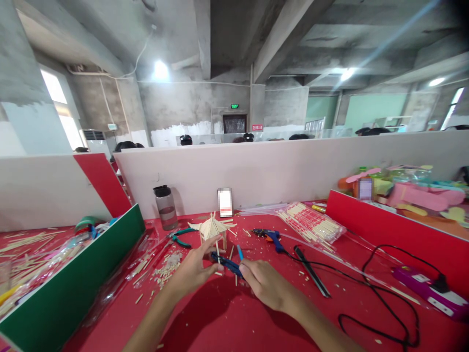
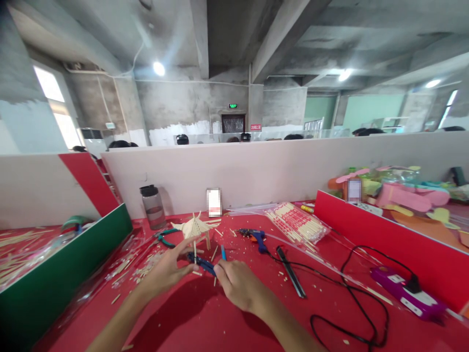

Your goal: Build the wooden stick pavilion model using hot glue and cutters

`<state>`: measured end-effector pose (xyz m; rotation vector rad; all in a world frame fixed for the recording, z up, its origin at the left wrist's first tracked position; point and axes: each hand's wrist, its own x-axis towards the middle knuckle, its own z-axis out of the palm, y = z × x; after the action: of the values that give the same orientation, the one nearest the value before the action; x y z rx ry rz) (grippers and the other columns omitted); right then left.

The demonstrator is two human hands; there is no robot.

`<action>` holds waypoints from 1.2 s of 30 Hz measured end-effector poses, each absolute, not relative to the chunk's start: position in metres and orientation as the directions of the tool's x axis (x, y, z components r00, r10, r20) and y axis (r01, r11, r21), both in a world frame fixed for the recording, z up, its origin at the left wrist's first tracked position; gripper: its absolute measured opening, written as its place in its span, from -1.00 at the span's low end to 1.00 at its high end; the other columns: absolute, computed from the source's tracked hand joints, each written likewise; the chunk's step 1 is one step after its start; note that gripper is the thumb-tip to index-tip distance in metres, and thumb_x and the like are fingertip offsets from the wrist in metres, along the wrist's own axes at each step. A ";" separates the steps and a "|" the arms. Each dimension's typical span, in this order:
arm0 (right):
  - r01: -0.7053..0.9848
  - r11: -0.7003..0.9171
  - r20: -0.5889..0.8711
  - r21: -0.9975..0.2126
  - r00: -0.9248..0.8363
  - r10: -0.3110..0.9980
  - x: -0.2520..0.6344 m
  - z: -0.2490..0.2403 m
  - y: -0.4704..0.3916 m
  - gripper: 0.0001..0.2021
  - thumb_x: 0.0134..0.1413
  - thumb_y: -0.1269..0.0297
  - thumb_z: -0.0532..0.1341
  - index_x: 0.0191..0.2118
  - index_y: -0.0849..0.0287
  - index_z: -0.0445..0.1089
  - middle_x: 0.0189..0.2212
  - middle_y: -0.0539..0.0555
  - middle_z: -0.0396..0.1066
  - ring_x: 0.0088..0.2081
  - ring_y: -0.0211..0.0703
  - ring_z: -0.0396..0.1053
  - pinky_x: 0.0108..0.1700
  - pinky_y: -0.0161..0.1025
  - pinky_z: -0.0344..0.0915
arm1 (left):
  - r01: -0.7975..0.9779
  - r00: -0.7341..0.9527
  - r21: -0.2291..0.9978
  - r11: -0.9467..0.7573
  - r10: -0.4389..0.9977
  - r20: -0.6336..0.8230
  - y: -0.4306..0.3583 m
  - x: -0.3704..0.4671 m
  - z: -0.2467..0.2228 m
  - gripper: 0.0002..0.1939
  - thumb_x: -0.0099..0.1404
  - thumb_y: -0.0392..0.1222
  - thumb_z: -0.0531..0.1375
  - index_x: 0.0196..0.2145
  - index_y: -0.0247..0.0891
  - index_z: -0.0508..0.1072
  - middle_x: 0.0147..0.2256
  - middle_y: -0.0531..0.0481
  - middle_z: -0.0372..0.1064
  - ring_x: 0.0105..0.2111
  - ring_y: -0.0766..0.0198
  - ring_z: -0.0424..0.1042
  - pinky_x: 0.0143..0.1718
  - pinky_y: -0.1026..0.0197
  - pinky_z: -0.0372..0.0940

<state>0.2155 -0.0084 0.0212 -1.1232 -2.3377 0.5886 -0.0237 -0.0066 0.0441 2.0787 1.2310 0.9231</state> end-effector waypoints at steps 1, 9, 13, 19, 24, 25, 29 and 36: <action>0.595 0.571 0.229 -0.566 -0.552 0.802 0.215 0.022 -0.009 -0.57 0.45 0.12 -0.16 -0.34 0.14 0.31 -0.45 0.05 0.43 -0.39 -0.14 0.37 -0.35 -0.26 0.06 | 0.520 0.345 0.737 -0.433 0.895 0.282 -0.007 -0.023 0.045 -0.28 0.25 -0.22 0.25 0.32 -0.06 0.16 -0.02 -0.07 0.55 -0.02 0.10 0.51 0.08 0.14 0.31; 0.595 0.584 0.242 -0.552 -0.556 0.795 0.216 0.022 -0.009 -0.59 0.45 0.14 -0.15 -0.30 0.14 0.34 -0.40 0.08 0.48 -0.35 -0.12 0.41 -0.32 -0.26 0.08 | 0.538 0.355 0.722 -0.436 0.893 0.275 -0.008 -0.024 0.046 -0.26 0.26 -0.21 0.25 0.35 -0.06 0.11 -0.02 -0.08 0.55 0.02 0.08 0.49 0.11 0.12 0.28; 0.592 0.585 0.245 -0.554 -0.556 0.794 0.217 0.023 -0.008 -0.61 0.44 0.14 -0.13 -0.30 0.14 0.34 -0.40 0.07 0.49 -0.35 -0.12 0.42 -0.32 -0.26 0.08 | 0.552 0.362 0.706 -0.444 0.890 0.277 -0.008 -0.024 0.046 -0.26 0.28 -0.20 0.24 0.36 -0.06 0.09 -0.02 -0.09 0.55 0.03 0.07 0.49 0.11 0.11 0.27; 0.599 0.582 0.241 -0.549 -0.554 0.797 0.218 0.023 -0.009 -0.61 0.43 0.15 -0.13 -0.29 0.15 0.36 -0.39 0.09 0.49 -0.34 -0.10 0.42 -0.31 -0.24 0.08 | 0.572 0.358 0.696 -0.434 0.896 0.264 -0.009 -0.023 0.048 -0.27 0.29 -0.16 0.24 0.36 -0.03 0.10 -0.03 -0.07 0.55 0.04 0.07 0.48 0.10 0.13 0.29; 0.610 0.578 0.241 -0.543 -0.546 0.802 0.217 0.023 -0.010 -0.60 0.44 0.14 -0.13 -0.30 0.15 0.36 -0.39 0.09 0.49 -0.33 -0.10 0.42 -0.30 -0.24 0.09 | 0.559 0.361 0.701 -0.443 0.891 0.276 -0.008 -0.024 0.048 -0.26 0.28 -0.17 0.24 0.36 -0.07 0.09 -0.03 -0.10 0.55 0.01 0.06 0.50 0.09 0.12 0.30; 0.611 0.577 0.238 -0.542 -0.546 0.803 0.217 0.023 -0.010 -0.60 0.44 0.14 -0.13 -0.30 0.15 0.36 -0.38 0.09 0.49 -0.32 -0.10 0.42 -0.30 -0.24 0.09 | 0.563 0.360 0.698 -0.443 0.892 0.275 -0.008 -0.024 0.048 -0.26 0.28 -0.17 0.24 0.36 -0.06 0.09 -0.03 -0.09 0.55 0.01 0.06 0.50 0.09 0.12 0.29; 0.606 0.585 0.243 -0.539 -0.554 0.797 0.217 0.022 -0.009 -0.61 0.44 0.15 -0.13 -0.26 0.15 0.36 -0.36 0.09 0.50 -0.30 -0.09 0.44 -0.29 -0.24 0.10 | 0.567 0.366 0.696 -0.440 0.892 0.266 -0.009 -0.023 0.049 -0.27 0.29 -0.17 0.24 0.36 -0.05 0.11 -0.05 -0.08 0.56 -0.01 0.08 0.51 0.08 0.16 0.29; 0.624 0.589 0.240 -0.513 -0.555 0.797 0.218 0.024 -0.009 -0.63 0.43 0.16 -0.11 -0.27 0.13 0.37 -0.37 0.08 0.51 -0.32 -0.10 0.44 -0.30 -0.25 0.11 | 0.575 0.361 0.696 -0.429 0.897 0.255 -0.011 -0.021 0.052 -0.27 0.28 -0.17 0.23 0.36 -0.09 0.11 -0.11 -0.07 0.58 -0.03 0.06 0.52 0.07 0.12 0.29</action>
<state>0.2182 -0.0093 0.0243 -1.1353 -2.3709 0.5174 -0.0214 -0.0108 0.0516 2.1299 1.2740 0.8567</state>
